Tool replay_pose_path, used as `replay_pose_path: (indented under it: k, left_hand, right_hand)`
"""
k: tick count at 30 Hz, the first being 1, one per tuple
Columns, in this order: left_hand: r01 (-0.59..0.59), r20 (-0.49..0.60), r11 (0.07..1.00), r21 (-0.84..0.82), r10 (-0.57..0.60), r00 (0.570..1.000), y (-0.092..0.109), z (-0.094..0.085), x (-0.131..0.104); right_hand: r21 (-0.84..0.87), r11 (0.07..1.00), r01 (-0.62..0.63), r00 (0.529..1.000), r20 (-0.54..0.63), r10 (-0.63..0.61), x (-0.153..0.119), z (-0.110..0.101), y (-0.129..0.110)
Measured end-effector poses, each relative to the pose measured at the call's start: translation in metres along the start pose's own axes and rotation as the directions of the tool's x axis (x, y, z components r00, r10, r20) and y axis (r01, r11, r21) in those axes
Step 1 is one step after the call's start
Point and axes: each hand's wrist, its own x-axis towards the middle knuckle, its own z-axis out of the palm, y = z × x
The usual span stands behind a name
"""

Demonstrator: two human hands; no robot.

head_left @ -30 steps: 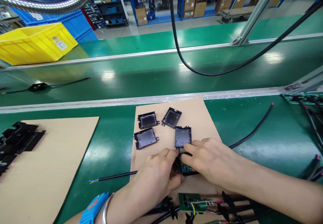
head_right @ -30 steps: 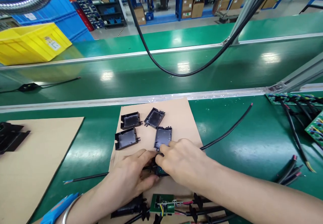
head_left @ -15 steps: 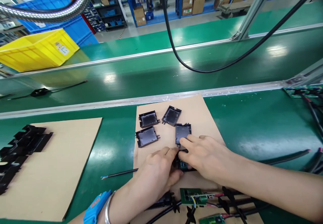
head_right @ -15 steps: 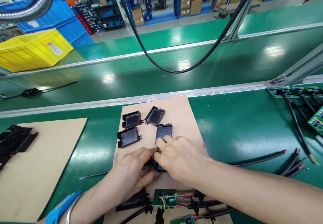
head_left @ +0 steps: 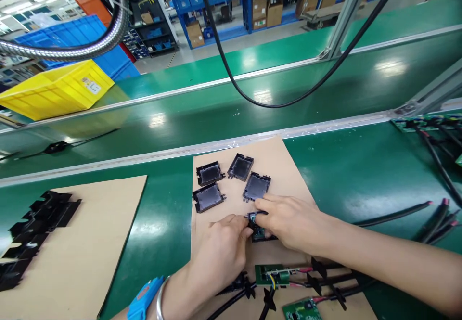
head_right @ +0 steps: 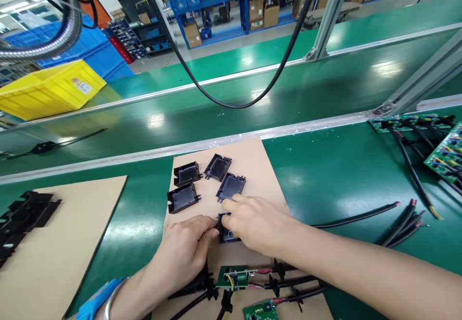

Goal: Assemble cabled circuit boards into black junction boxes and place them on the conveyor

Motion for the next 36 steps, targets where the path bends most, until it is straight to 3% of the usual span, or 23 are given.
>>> replay_pose_path:
  k: [3, 7, 14, 20, 22, 25, 30, 32, 36]
  left_hand:
    - [-0.045, -0.104, 0.999, 0.023, 0.047, 0.993, -0.005, 0.01, -0.005]
    - [-0.113, -0.162, 0.968, 0.226, 0.151, 0.975, -0.008, 0.016, -0.008]
    - [-0.151, -0.002, 0.809, 0.568, 0.185, 0.983, 0.004, 0.019, -0.006]
    - [-0.196, 0.093, 0.612, 0.766, 0.197, 0.976, 0.016, 0.032, -0.01]
    - [-0.217, 0.114, 0.622, 0.752, 0.201, 0.973, 0.013, 0.031, -0.007]
    - [-0.245, 0.102, 0.711, 0.659, 0.238, 0.966, 0.003, 0.02, -0.003]
    - [-0.208, -0.029, 0.896, 0.392, 0.239, 0.971, -0.017, 0.0, -0.004]
    - [-0.252, -0.027, 0.911, 0.326, 0.276, 0.961, -0.02, -0.004, -0.005]
    - [-0.377, 0.084, 0.872, 0.314, 0.37, 0.925, -0.021, -0.007, 0.002]
  right_hand:
    - [0.007, 1.0, -0.001, 1.0, -0.01, 0.001, -0.001, 0.003, 0.002]
    - [0.022, 1.0, -0.004, 1.0, -0.027, 0.004, -0.001, 0.004, 0.003]
    - [-0.086, 0.987, 0.135, 0.987, -0.079, -0.142, -0.002, -0.006, -0.004]
    - [0.001, 0.986, 0.168, 0.981, 0.096, -0.168, 0.007, -0.009, -0.014]
    - [0.016, 0.986, 0.164, 0.98, 0.108, -0.165, 0.01, -0.009, -0.014]
    - [0.041, 0.993, 0.111, 0.99, 0.083, -0.114, 0.008, -0.009, -0.007]
    - [0.166, 0.985, -0.04, 0.999, -0.024, 0.044, -0.008, -0.006, 0.004]
    - [0.165, 0.983, -0.075, 0.996, -0.026, 0.08, -0.01, -0.005, 0.005]
    - [0.033, 0.997, -0.07, 0.998, -0.003, 0.07, -0.006, -0.005, 0.002]
